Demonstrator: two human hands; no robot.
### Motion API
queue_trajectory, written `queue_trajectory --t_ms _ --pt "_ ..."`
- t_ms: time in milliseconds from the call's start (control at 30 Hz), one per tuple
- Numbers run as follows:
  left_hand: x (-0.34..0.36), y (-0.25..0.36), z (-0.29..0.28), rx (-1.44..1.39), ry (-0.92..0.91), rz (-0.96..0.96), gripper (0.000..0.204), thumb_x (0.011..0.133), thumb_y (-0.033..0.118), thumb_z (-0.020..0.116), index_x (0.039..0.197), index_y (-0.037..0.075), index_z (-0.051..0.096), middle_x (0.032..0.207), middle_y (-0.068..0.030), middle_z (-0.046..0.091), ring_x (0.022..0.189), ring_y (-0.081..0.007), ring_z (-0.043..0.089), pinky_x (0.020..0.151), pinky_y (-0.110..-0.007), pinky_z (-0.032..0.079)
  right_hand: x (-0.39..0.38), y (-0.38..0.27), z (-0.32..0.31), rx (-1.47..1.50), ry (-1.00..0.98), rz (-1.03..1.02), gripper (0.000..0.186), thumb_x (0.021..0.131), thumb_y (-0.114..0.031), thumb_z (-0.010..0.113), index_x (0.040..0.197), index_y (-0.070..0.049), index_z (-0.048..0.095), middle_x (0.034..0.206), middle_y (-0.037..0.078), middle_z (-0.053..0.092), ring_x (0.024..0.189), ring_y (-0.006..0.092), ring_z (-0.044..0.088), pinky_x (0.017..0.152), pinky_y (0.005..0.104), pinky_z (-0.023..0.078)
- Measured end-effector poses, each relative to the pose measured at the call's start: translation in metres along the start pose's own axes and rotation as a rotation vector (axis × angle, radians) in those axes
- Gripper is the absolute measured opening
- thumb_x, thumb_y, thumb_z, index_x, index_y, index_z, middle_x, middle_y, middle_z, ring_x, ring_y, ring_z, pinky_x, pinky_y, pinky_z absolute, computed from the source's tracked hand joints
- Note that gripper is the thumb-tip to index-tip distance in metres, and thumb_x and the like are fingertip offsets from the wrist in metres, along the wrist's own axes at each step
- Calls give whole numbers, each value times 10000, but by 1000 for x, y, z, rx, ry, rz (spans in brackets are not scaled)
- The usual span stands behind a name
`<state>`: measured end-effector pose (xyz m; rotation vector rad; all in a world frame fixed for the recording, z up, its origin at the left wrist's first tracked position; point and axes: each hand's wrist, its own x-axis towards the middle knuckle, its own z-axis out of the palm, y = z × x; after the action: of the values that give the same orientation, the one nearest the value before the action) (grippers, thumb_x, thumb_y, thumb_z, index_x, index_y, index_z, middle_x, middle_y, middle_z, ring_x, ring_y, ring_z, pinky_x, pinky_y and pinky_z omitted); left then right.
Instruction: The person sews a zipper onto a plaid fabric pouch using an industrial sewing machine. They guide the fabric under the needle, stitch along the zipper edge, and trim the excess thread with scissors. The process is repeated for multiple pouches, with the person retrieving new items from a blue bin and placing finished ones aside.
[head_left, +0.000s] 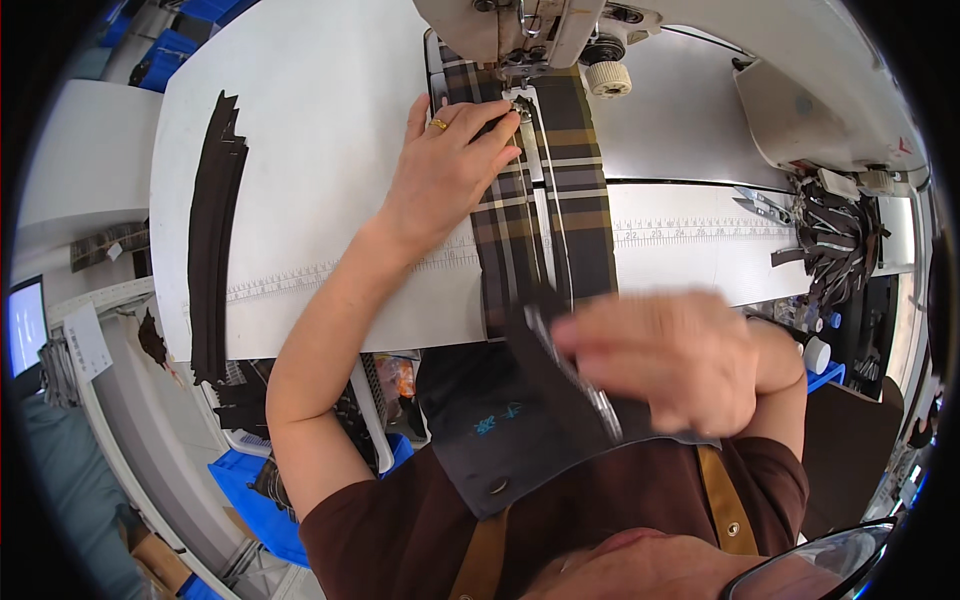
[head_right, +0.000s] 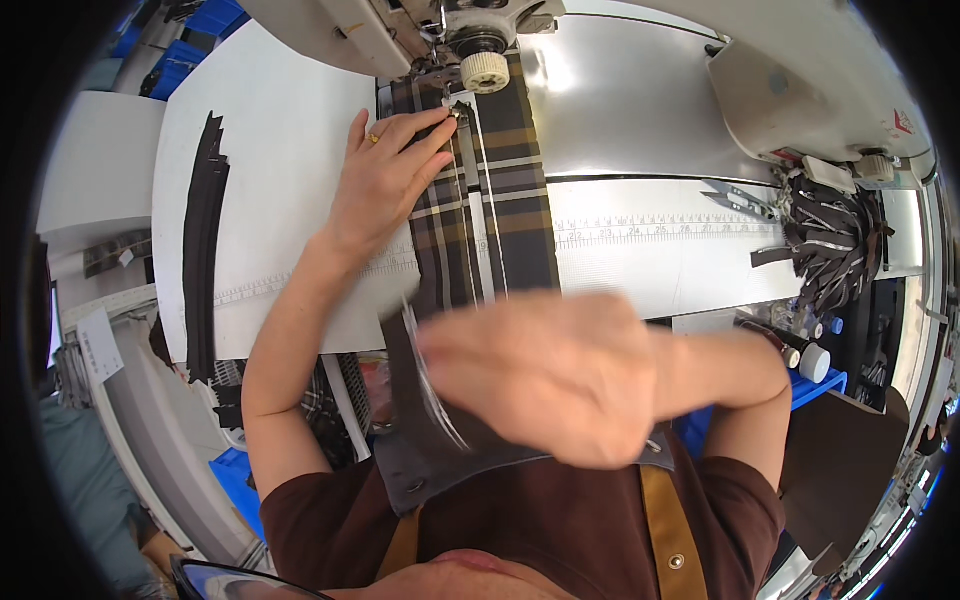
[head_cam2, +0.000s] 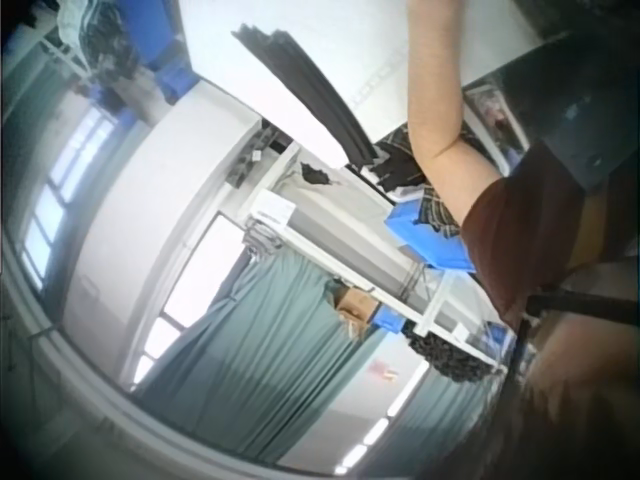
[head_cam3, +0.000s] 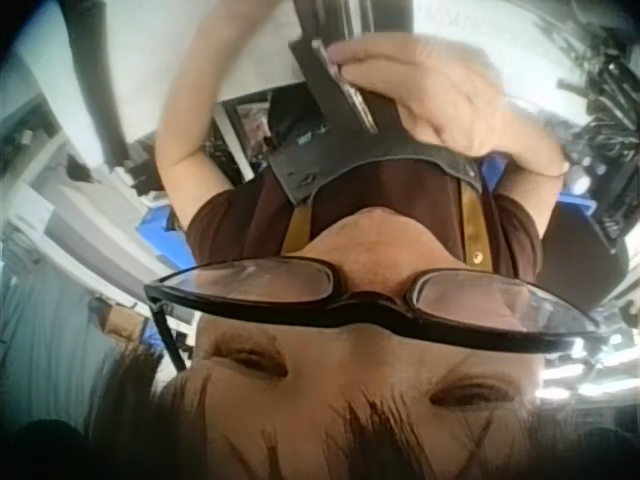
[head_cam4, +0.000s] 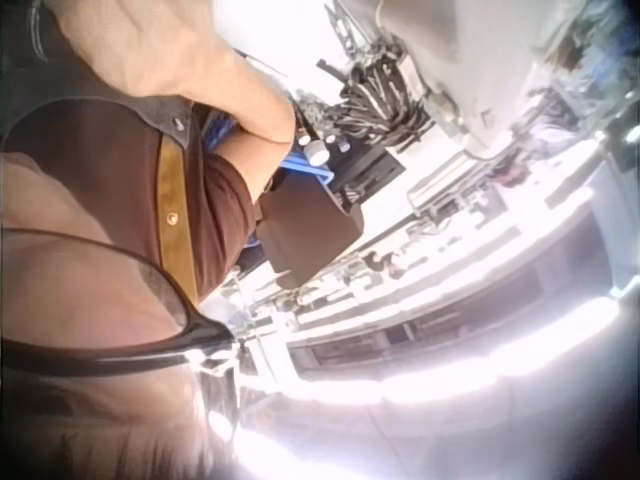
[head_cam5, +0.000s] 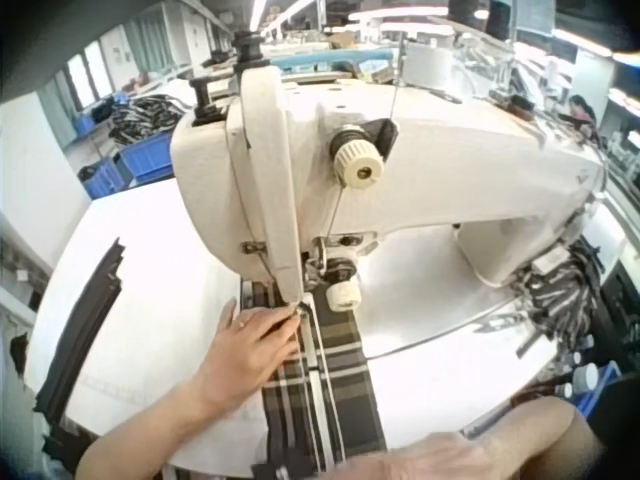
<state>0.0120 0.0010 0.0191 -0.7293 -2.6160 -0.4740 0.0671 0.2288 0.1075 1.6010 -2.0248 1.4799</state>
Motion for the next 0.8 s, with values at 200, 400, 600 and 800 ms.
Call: queue_trajectory --t_ms 200,400,600,800 --pt "1 -6 -4 39 36 71 221 801 141 666 1014 82 654 1112 0 611 974 -198 588 991 -554 337 18 94 -1 -366 -33 12 209 716 36 624 917 -25 623 979 104 642 767 257 653 597 304 548" --pt "2 -10 1 23 85 35 154 803 120 661 956 116 672 1069 -2 607 911 -194 611 986 -531 335 3 134 10 -311 1 111 161 757 32 629 914 -3 620 994 103 646 815 279 651 677 330 542" --pt "5 -15 0 -13 97 58 111 806 125 659 917 117 661 995 15 628 865 -166 626 995 -518 323 2 133 13 -293 -40 152 156 765 24 624 916 -7 604 978 103 646 799 282 647 658 330 538" --pt "6 -12 0 89 96 69 156 801 131 644 952 132 680 1047 49 654 903 -117 610 1021 -569 283 1 133 14 -337 -76 169 146 769 -1 628 912 -13 605 981 99 651 802 279 648 651 337 538"
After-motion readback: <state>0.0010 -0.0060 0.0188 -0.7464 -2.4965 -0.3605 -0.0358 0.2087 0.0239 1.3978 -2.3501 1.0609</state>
